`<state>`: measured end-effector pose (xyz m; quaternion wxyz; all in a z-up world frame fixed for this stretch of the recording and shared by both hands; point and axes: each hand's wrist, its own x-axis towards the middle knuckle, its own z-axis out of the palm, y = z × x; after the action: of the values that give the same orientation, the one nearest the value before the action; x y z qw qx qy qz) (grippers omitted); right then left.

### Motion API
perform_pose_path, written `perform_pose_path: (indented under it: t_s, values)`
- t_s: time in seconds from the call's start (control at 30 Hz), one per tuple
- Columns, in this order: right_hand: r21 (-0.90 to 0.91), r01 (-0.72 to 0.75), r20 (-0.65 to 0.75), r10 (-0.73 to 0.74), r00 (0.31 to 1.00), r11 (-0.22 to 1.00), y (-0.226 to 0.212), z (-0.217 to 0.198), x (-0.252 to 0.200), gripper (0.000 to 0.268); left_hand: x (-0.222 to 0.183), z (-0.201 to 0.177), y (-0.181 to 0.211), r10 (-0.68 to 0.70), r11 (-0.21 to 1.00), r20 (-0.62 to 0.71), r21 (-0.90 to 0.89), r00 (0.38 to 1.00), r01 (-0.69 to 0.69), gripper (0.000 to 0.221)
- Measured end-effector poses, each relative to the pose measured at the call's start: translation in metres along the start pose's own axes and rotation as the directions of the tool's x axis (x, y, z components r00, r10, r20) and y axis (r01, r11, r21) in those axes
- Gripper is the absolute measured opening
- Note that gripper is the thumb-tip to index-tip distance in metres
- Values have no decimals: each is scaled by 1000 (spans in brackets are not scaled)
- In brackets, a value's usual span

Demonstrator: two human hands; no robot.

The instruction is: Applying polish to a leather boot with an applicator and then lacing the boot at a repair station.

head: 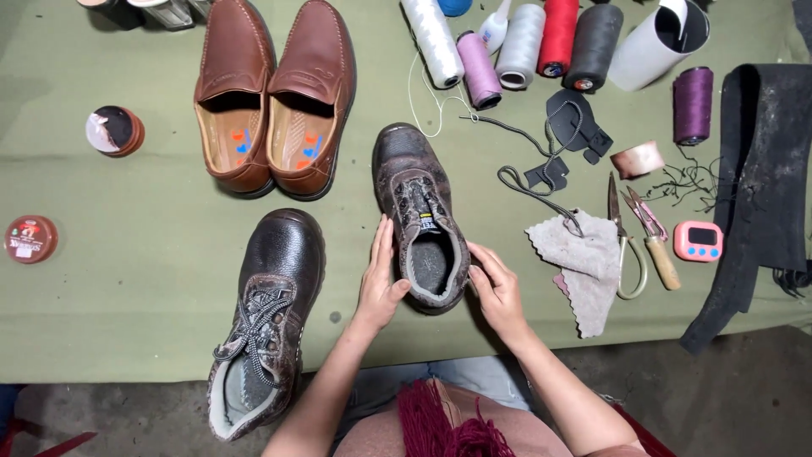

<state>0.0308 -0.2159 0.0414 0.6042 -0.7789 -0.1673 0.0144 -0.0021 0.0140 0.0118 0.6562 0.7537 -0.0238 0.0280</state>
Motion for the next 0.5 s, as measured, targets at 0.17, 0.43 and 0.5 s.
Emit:
perform_pose_path:
  t_s: [0.17, 0.43, 0.5]
  values:
    - [-21, 3, -35, -4, 999, 1000, -7, 3, -1, 34, 0, -1, 0, 15, 999, -17, -40, 1000, -16, 112]
    - [-146, 46, -52, -54, 997, 988, 5, -25, 26, 18, 0, 1, -12, 24, 987, -40, -156, 999, -30, 109]
    - [-498, 93, -72, -147, 986, 862, -11, -44, 60, 19, -2, 1, -14, 56, 982, -66, -179, 996, -67, 106]
